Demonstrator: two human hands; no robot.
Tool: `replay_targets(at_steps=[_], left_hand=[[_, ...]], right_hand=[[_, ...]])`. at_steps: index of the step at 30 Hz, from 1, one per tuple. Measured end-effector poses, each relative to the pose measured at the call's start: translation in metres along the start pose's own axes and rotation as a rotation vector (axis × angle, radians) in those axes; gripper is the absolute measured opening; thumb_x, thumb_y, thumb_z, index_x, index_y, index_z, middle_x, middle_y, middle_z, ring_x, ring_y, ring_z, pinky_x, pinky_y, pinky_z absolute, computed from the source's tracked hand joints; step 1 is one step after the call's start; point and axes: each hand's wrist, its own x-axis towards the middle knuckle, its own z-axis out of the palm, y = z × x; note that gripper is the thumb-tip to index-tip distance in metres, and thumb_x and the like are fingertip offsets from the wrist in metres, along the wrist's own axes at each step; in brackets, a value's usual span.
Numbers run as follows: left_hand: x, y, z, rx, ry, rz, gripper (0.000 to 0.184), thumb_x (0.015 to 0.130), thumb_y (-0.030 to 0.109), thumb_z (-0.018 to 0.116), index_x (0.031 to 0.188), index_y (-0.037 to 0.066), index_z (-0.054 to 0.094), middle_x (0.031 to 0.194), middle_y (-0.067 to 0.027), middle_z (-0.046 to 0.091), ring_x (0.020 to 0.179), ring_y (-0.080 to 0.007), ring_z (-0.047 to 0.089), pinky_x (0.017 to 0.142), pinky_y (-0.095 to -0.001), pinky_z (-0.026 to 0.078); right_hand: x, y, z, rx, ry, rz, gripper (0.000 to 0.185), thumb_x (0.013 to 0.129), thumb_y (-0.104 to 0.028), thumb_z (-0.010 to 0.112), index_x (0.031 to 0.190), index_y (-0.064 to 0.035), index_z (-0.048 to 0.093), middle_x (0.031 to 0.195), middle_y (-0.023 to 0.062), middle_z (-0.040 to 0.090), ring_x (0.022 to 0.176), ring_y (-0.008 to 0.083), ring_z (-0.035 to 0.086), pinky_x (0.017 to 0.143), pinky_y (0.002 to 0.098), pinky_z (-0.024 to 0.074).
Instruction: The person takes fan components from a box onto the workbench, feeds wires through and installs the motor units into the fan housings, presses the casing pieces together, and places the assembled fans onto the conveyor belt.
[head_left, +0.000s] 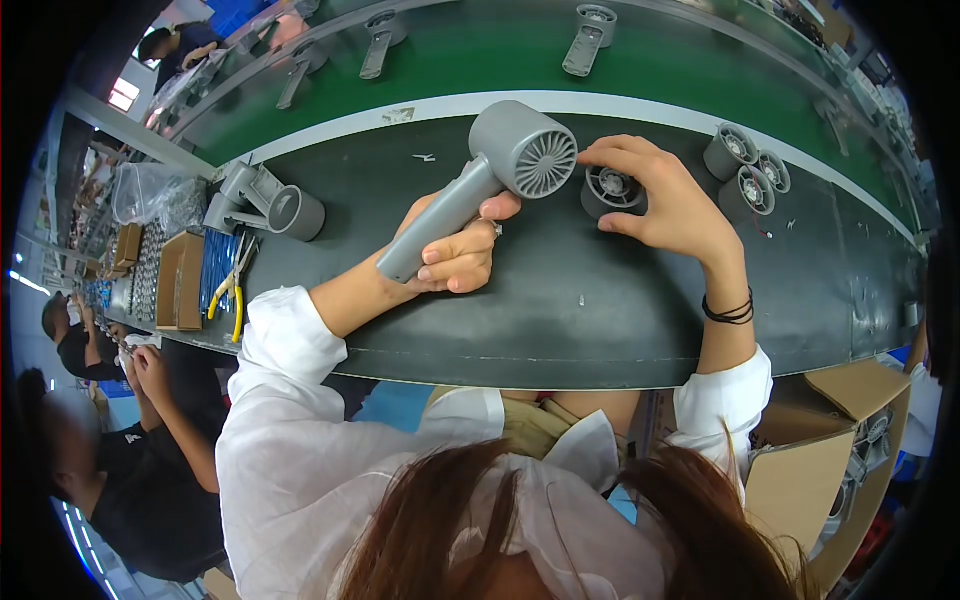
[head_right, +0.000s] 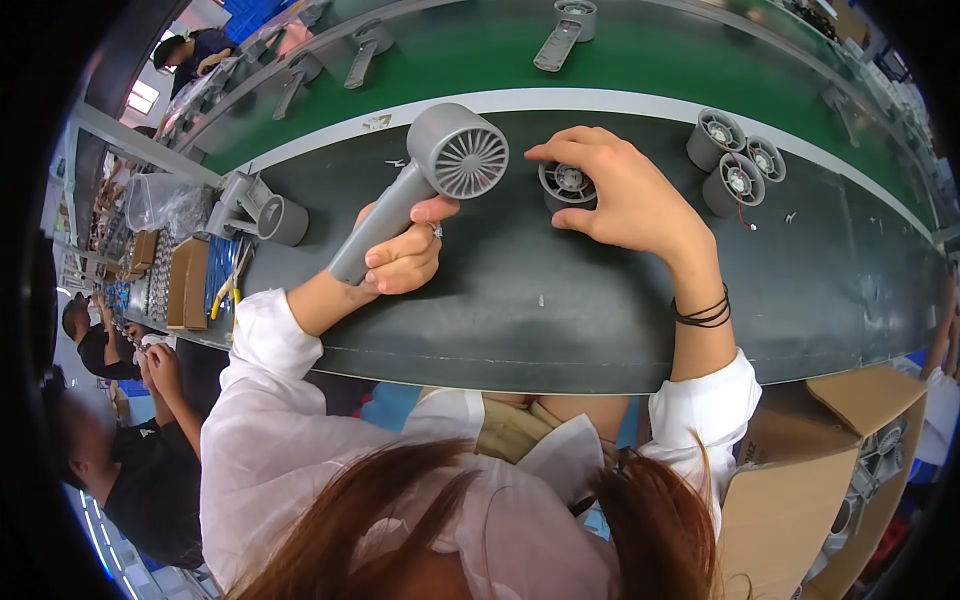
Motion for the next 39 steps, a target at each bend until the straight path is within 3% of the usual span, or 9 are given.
replay_targets(at_steps=[2, 5, 10, 18, 24, 30, 34, 37, 39], left_hand=[[0.0, -0.001, 0.0, 0.029, 0.017, -0.007, 0.014, 0.097, 0.02, 0.036, 0.095, 0.006, 0.039, 0.048, -0.0085, 0.051, 0.032, -0.0215, 0.048, 0.047, -0.0343, 0.048], [-0.004, 0.001, -0.009, 0.142, 0.025, -0.005, 0.037, 0.103, 0.039, 0.027, 0.099, 0.007, 0.044, 0.048, -0.0064, 0.048, 0.034, -0.0208, 0.045, 0.06, -0.0374, 0.051], [-0.002, 0.0, -0.002, 0.287, 0.048, -0.016, 0.033, 0.103, 0.036, 0.032, 0.094, 0.008, 0.045, 0.047, -0.0048, 0.044, 0.034, -0.0179, 0.043, 0.062, -0.0383, 0.052], [0.0, -0.008, 0.012, 0.543, 0.16, 0.039, 0.031, 0.101, 0.032, 0.043, 0.085, 0.006, 0.049, 0.056, -0.0044, 0.048, 0.043, -0.0175, 0.052, 0.071, -0.039, 0.053], [-0.001, -0.007, 0.013, 0.597, 0.18, 0.077, 0.025, 0.099, 0.028, 0.05, 0.094, 0.004, 0.052, 0.062, -0.0049, 0.052, 0.048, -0.0182, 0.056, 0.076, -0.0387, 0.052], [-0.003, -0.007, 0.009, 0.429, 0.168, 0.094, 0.023, 0.098, 0.026, 0.051, 0.095, 0.003, 0.052, 0.068, -0.0071, 0.055, 0.049, -0.0196, 0.058, 0.076, -0.0374, 0.052], [-0.005, -0.009, 0.007, 0.392, 0.17, 0.059, 0.023, 0.099, 0.024, 0.046, 0.093, 0.002, 0.051, 0.065, -0.0085, 0.055, 0.045, -0.0204, 0.056, 0.067, -0.0369, 0.054], [-0.001, -0.014, 0.011, 0.388, 0.256, 0.069, 0.025, 0.099, 0.022, 0.042, 0.091, 0.0, 0.05, 0.062, -0.0099, 0.054, 0.041, -0.0212, 0.054, 0.058, -0.0372, 0.054], [0.002, -0.023, 0.017, 0.417, 0.326, 0.087, 0.026, 0.099, 0.022, 0.039, 0.09, 0.0, 0.05, 0.06, -0.011, 0.054, 0.04, -0.0215, 0.054, 0.053, -0.0374, 0.054]], right_hand=[[-0.002, 0.0, 0.0, -0.024, -0.005, 0.014, 0.062, 0.06, -0.002, 0.077, 0.119, -0.0056, 0.06, 0.122, 0.014, 0.058, 0.112, 0.0327, 0.055, 0.097, 0.0384, 0.0449], [-0.004, 0.005, 0.003, -0.09, 0.05, -0.021, 0.061, 0.063, -0.008, 0.077, 0.121, -0.0074, 0.059, 0.123, 0.0143, 0.058, 0.112, 0.0326, 0.055, 0.097, 0.0386, 0.0446], [0.0, -0.007, -0.002, 0.045, 0.266, -0.115, 0.056, 0.069, -0.018, 0.076, 0.122, -0.0091, 0.06, 0.124, 0.0143, 0.058, 0.115, 0.0312, 0.053, 0.096, 0.0384, 0.0443], [-0.001, -0.01, 0.01, -0.155, 0.187, -0.03, 0.054, 0.068, -0.02, 0.077, 0.118, -0.0076, 0.062, 0.122, 0.0151, 0.058, 0.115, 0.0323, 0.052, 0.096, 0.0399, 0.0446], [-0.001, -0.006, 0.013, -0.207, 0.199, -0.025, 0.052, 0.067, -0.019, 0.077, 0.115, -0.0067, 0.063, 0.123, 0.0148, 0.058, 0.115, 0.0328, 0.052, 0.096, 0.0402, 0.0447], [0.002, -0.012, 0.008, -0.216, 0.39, -0.117, 0.048, 0.068, -0.017, 0.078, 0.112, -0.0049, 0.064, 0.122, 0.0147, 0.059, 0.112, 0.032, 0.054, 0.094, 0.0388, 0.0453], [0.004, -0.019, 0.008, -0.031, 0.532, -0.305, 0.055, 0.068, -0.018, 0.078, 0.118, -0.0035, 0.061, 0.124, 0.0149, 0.058, 0.111, 0.0313, 0.056, 0.093, 0.0366, 0.0449], [0.01, -0.042, 0.03, 0.423, 0.593, -0.317, 0.065, 0.065, -0.018, 0.08, 0.124, -0.0035, 0.057, 0.125, 0.0159, 0.057, 0.109, 0.0316, 0.057, 0.094, 0.0366, 0.0442], [0.012, -0.051, 0.04, 0.286, 0.485, -0.334, 0.07, 0.068, -0.022, 0.076, 0.13, 0.0004, 0.052, 0.133, 0.0164, 0.052, 0.12, 0.0273, 0.051, 0.099, 0.0375, 0.0399]])
